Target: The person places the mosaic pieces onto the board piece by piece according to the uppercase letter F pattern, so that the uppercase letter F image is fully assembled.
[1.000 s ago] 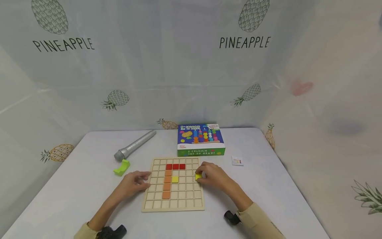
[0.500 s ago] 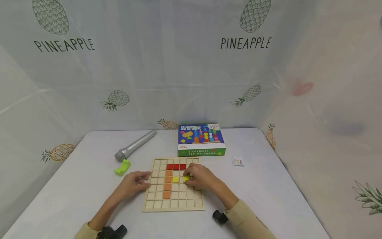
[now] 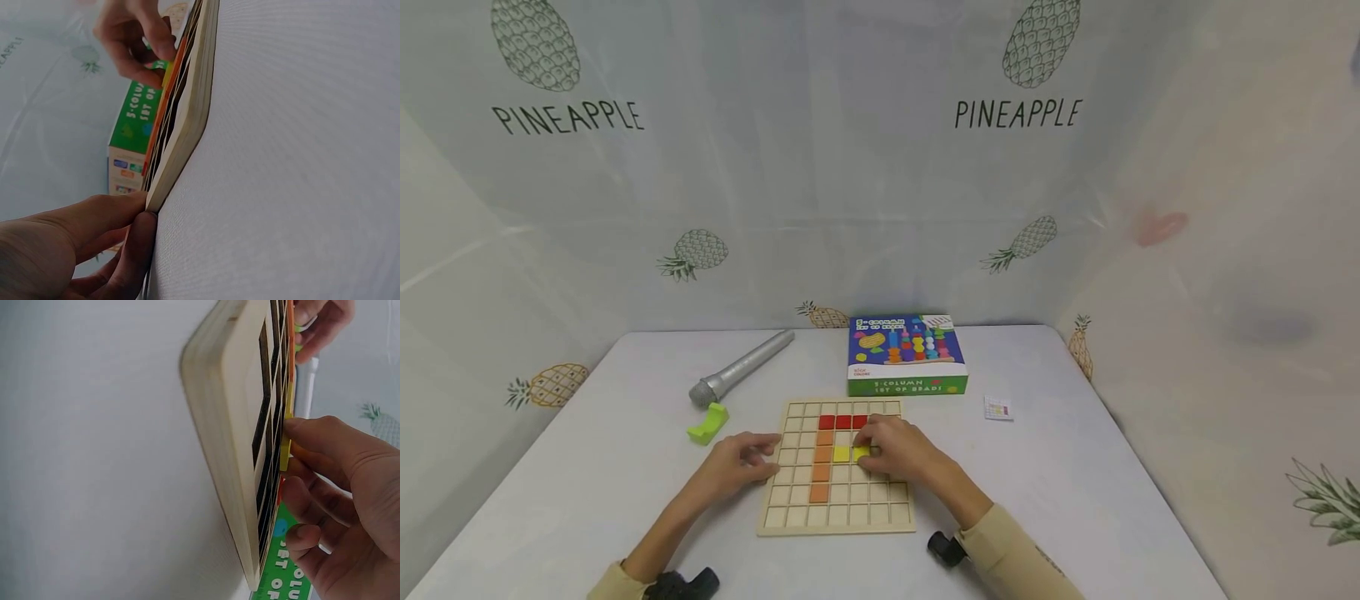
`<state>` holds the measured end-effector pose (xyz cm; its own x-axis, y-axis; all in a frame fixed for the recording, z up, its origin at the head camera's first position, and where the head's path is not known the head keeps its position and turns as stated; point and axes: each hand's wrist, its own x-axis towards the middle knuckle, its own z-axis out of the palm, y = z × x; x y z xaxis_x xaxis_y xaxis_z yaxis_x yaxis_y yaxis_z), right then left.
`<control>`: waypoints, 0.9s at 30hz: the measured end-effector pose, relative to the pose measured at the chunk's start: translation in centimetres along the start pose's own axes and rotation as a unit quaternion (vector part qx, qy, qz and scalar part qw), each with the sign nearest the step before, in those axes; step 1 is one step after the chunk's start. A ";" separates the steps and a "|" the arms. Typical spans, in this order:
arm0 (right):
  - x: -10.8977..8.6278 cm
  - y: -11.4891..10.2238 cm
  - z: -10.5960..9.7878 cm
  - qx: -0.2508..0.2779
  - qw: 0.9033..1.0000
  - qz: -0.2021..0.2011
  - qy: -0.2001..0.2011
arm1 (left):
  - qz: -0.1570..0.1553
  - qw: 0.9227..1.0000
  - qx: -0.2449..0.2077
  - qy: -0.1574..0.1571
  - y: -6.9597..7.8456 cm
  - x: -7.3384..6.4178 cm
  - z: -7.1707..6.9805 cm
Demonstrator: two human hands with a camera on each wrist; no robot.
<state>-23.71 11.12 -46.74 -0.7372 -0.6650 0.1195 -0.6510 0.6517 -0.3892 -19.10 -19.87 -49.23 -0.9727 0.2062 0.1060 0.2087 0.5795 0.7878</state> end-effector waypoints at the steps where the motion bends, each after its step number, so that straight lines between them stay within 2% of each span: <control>1: 0.0 0.0 0.0 0.001 1.000 -0.001 0.000 | 0.000 1.000 0.000 0.001 0.0 0.0 0.0; 27: 0.2 -0.1 0.1 0.011 1.000 0.016 -0.005 | -0.011 1.000 -0.006 -0.006 0.0 0.1 0.1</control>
<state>-23.80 10.90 -46.74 -0.7560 -0.6472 0.0984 -0.6227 0.6646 -0.4130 -19.20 -19.75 -49.26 -0.9759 0.2029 0.0808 0.1854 0.5742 0.7975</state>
